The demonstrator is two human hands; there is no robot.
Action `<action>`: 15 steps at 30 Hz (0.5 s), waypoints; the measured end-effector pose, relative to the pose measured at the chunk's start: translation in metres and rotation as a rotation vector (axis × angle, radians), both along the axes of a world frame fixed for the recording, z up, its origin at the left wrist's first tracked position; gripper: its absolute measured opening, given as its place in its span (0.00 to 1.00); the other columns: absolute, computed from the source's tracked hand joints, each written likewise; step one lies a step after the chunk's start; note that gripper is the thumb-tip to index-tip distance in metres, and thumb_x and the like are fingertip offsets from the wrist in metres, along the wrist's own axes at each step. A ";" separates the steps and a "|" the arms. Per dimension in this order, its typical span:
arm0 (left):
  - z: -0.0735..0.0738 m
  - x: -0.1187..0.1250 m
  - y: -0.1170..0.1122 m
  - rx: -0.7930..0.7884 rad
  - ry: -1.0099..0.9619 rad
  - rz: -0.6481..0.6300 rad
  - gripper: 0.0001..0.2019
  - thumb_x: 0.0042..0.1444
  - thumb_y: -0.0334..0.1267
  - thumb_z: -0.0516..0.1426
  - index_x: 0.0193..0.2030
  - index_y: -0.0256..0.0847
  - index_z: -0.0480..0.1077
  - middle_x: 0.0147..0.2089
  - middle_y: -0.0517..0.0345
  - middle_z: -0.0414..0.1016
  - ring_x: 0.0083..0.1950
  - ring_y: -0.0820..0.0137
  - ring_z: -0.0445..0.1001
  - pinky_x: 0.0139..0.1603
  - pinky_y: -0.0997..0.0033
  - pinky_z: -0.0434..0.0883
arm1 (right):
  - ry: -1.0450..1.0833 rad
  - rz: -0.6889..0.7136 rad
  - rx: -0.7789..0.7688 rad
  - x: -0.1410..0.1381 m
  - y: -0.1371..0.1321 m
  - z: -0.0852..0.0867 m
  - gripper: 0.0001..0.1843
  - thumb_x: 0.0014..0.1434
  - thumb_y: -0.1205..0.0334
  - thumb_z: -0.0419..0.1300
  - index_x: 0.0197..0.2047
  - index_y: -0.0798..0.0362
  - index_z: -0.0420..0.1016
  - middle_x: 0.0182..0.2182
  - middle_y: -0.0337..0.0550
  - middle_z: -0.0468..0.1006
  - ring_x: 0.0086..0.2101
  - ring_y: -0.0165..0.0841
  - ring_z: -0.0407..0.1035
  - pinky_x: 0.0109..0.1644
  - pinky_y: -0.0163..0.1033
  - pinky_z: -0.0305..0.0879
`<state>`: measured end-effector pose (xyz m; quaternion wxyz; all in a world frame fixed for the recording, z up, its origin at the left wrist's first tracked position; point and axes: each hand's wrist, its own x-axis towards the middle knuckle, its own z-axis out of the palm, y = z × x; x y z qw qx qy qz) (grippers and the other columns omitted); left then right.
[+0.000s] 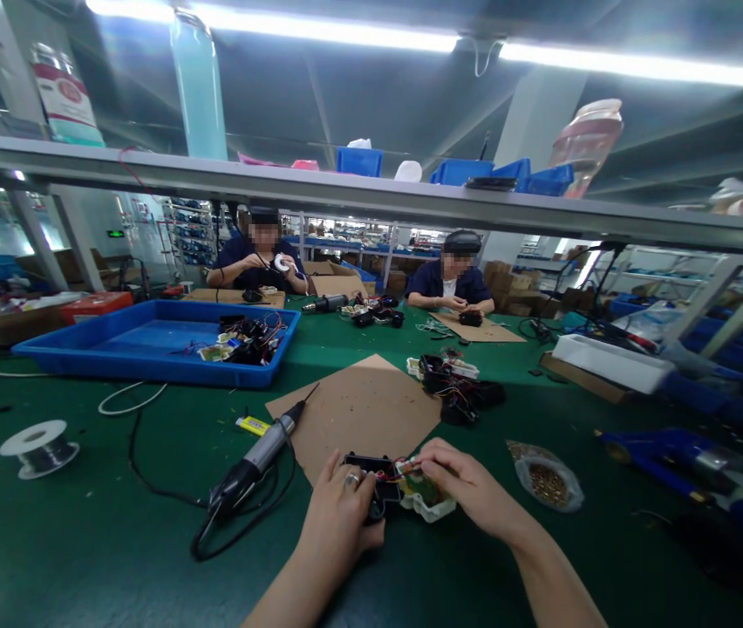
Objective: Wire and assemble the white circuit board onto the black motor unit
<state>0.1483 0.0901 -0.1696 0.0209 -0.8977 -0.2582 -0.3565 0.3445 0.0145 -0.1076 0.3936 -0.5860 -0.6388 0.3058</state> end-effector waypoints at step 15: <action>0.005 -0.005 0.000 -0.113 -0.078 -0.095 0.23 0.33 0.35 0.65 0.40 0.39 0.68 0.39 0.58 0.73 0.44 0.65 0.71 0.60 0.53 0.60 | 0.082 -0.118 0.119 -0.059 0.044 -0.024 0.16 0.58 0.52 0.53 0.36 0.56 0.75 0.35 0.46 0.76 0.36 0.35 0.70 0.41 0.37 0.63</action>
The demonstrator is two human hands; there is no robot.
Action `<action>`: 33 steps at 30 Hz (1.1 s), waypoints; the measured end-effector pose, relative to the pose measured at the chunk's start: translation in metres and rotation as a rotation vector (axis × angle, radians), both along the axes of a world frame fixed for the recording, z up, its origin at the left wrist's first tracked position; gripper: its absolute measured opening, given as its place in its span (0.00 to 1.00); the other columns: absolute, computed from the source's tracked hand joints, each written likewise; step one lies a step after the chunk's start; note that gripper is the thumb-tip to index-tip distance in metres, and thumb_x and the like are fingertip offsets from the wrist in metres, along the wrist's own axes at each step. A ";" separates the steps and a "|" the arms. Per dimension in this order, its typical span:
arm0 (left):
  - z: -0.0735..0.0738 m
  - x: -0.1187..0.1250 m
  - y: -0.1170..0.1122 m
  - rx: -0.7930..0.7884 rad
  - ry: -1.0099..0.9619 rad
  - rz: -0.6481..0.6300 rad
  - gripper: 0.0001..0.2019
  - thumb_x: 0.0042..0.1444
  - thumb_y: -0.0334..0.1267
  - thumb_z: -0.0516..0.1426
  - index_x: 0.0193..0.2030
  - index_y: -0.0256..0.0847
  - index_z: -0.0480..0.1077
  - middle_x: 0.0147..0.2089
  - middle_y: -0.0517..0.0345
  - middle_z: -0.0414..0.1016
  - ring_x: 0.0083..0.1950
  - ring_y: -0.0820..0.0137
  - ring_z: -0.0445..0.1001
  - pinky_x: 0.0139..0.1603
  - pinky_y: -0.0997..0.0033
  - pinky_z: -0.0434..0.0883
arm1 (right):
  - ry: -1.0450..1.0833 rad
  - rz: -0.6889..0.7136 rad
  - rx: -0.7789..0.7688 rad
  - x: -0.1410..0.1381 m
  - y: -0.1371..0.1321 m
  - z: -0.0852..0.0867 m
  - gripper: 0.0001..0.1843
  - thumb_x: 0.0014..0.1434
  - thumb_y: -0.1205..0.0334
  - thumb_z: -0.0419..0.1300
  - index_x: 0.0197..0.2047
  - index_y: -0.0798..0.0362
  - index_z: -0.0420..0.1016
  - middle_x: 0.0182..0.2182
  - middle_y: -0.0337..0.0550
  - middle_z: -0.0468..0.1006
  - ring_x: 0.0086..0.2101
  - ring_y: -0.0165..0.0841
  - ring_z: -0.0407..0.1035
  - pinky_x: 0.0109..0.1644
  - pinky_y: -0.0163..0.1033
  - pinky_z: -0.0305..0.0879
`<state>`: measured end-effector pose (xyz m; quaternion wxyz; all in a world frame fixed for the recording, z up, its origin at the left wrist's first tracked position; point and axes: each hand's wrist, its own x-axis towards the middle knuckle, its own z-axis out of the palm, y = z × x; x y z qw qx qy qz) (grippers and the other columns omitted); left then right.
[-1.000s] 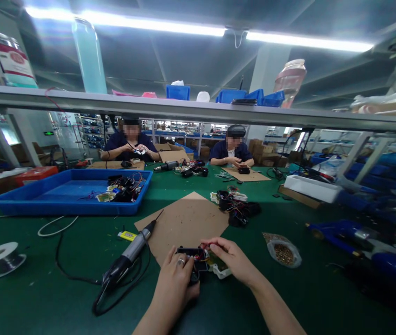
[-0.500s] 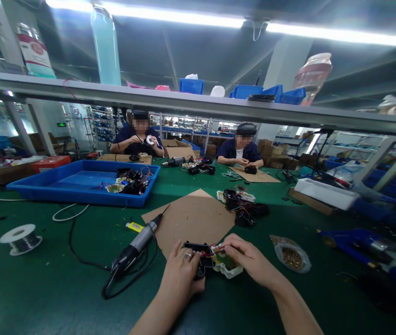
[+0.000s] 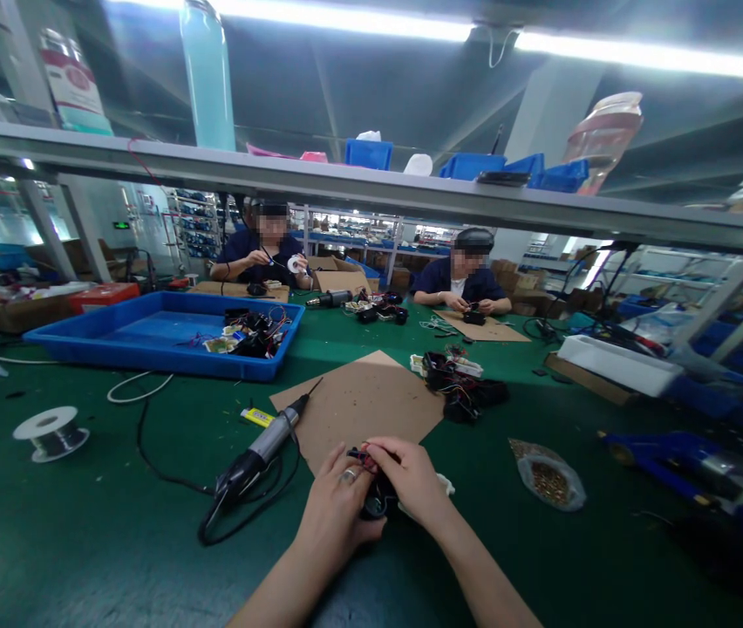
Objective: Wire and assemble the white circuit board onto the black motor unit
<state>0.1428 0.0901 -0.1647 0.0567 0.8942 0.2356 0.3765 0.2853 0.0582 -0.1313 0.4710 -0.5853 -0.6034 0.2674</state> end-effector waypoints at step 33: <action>0.005 -0.001 0.005 -0.016 -0.078 0.020 0.26 0.30 0.42 0.68 0.39 0.34 0.73 0.34 0.51 0.75 0.44 0.59 0.72 0.58 0.47 0.60 | -0.298 -0.063 -0.182 0.024 -0.027 0.014 0.06 0.52 0.67 0.59 0.32 0.53 0.79 0.30 0.41 0.73 0.32 0.31 0.68 0.36 0.34 0.60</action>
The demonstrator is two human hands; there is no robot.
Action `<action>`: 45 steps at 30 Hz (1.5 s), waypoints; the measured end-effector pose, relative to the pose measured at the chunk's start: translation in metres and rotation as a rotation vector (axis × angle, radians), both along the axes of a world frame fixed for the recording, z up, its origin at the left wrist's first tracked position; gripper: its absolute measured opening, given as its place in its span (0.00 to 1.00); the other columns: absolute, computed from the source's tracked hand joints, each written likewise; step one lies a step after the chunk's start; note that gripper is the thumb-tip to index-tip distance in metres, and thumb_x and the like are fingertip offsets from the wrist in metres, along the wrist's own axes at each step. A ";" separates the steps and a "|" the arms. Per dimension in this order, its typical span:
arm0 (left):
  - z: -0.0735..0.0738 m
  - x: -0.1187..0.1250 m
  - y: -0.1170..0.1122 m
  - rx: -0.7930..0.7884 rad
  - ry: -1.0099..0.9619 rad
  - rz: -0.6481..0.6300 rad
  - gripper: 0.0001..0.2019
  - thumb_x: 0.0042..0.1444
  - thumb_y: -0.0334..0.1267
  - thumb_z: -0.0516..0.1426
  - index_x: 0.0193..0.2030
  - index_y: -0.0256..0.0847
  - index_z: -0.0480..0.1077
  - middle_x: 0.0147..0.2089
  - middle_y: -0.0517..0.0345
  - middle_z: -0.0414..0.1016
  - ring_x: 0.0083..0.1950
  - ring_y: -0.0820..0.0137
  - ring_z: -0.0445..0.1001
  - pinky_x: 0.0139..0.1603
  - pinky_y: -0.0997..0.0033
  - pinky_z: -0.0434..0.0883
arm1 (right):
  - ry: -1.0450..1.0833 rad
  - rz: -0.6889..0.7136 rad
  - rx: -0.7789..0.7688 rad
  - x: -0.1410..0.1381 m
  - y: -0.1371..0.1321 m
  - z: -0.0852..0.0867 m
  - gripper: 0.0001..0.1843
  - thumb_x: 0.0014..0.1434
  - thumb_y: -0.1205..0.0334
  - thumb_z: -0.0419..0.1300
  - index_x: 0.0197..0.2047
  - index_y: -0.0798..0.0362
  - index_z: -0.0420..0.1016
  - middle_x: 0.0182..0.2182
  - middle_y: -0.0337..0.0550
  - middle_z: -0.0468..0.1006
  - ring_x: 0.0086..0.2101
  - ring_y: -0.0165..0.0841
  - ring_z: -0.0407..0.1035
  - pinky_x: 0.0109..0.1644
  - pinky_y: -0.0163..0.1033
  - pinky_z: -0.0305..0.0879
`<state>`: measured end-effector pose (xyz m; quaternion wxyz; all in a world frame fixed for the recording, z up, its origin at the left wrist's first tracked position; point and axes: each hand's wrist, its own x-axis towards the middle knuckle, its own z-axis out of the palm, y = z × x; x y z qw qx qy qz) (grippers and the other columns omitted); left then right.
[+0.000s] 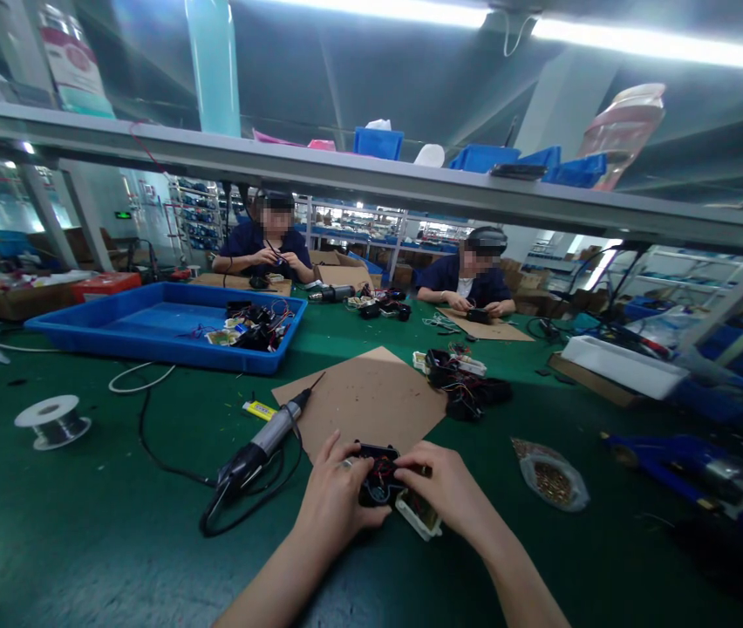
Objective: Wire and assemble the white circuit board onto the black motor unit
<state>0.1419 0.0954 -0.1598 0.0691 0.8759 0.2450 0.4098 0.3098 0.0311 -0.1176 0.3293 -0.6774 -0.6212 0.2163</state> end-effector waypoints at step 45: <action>0.011 -0.032 0.019 -0.035 0.071 0.040 0.37 0.33 0.57 0.64 0.48 0.37 0.63 0.54 0.43 0.62 0.60 0.52 0.57 0.58 0.46 0.59 | -0.279 0.081 -0.006 -0.019 0.018 -0.007 0.09 0.59 0.63 0.55 0.36 0.53 0.78 0.33 0.43 0.70 0.37 0.32 0.65 0.40 0.34 0.57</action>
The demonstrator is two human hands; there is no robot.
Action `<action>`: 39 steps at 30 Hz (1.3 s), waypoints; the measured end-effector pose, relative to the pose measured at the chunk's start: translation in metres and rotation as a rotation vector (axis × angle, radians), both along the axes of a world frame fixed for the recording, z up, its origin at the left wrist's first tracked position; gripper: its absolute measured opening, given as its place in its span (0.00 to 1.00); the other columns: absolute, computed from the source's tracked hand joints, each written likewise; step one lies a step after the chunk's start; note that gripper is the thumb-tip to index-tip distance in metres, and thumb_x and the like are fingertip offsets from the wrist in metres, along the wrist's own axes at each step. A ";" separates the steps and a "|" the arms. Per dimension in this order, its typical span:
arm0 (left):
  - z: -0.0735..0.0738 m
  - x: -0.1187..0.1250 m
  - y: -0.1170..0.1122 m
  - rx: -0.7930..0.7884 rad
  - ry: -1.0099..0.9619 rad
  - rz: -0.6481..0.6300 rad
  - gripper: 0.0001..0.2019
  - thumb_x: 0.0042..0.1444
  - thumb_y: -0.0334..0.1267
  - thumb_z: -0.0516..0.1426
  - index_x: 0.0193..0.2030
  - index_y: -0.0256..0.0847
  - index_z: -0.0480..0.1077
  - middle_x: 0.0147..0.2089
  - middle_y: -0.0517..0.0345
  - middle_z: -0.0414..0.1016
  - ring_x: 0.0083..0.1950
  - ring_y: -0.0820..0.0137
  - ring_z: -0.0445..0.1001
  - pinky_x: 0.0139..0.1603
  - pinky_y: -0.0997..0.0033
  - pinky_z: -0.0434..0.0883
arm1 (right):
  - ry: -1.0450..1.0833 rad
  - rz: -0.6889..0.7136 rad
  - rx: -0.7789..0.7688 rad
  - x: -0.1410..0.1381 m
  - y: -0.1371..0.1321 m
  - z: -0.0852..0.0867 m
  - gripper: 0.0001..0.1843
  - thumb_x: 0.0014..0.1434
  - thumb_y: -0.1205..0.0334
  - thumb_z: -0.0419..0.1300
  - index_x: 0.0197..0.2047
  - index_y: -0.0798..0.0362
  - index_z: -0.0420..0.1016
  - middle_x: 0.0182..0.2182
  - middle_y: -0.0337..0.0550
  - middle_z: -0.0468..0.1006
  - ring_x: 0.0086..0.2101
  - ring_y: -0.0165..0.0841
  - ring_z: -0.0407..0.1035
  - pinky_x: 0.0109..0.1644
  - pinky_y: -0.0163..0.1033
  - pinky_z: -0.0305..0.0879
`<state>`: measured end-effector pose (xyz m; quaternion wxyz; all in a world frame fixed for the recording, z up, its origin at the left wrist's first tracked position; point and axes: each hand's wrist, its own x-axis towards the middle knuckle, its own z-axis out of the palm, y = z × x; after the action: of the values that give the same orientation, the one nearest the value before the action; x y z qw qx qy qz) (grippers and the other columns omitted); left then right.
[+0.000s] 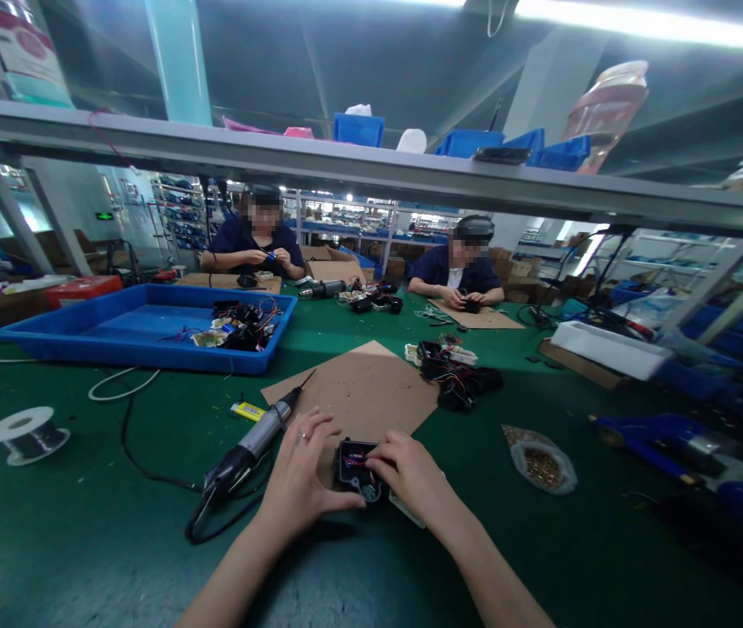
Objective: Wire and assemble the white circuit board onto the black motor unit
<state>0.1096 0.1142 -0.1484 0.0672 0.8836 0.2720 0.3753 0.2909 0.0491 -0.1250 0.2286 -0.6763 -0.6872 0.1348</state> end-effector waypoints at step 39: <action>-0.001 0.005 -0.008 -0.475 -0.114 -0.181 0.09 0.52 0.38 0.55 0.39 0.38 0.70 0.49 0.47 0.68 0.51 0.64 0.68 0.52 0.62 0.67 | -0.188 -0.009 0.078 -0.021 -0.002 0.001 0.10 0.61 0.62 0.53 0.35 0.54 0.75 0.35 0.44 0.69 0.38 0.34 0.62 0.40 0.38 0.57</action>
<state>0.1150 0.1063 -0.1490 0.3215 0.8412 0.2680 0.3423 0.2698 0.0474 -0.1244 0.1897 -0.6795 -0.7074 0.0429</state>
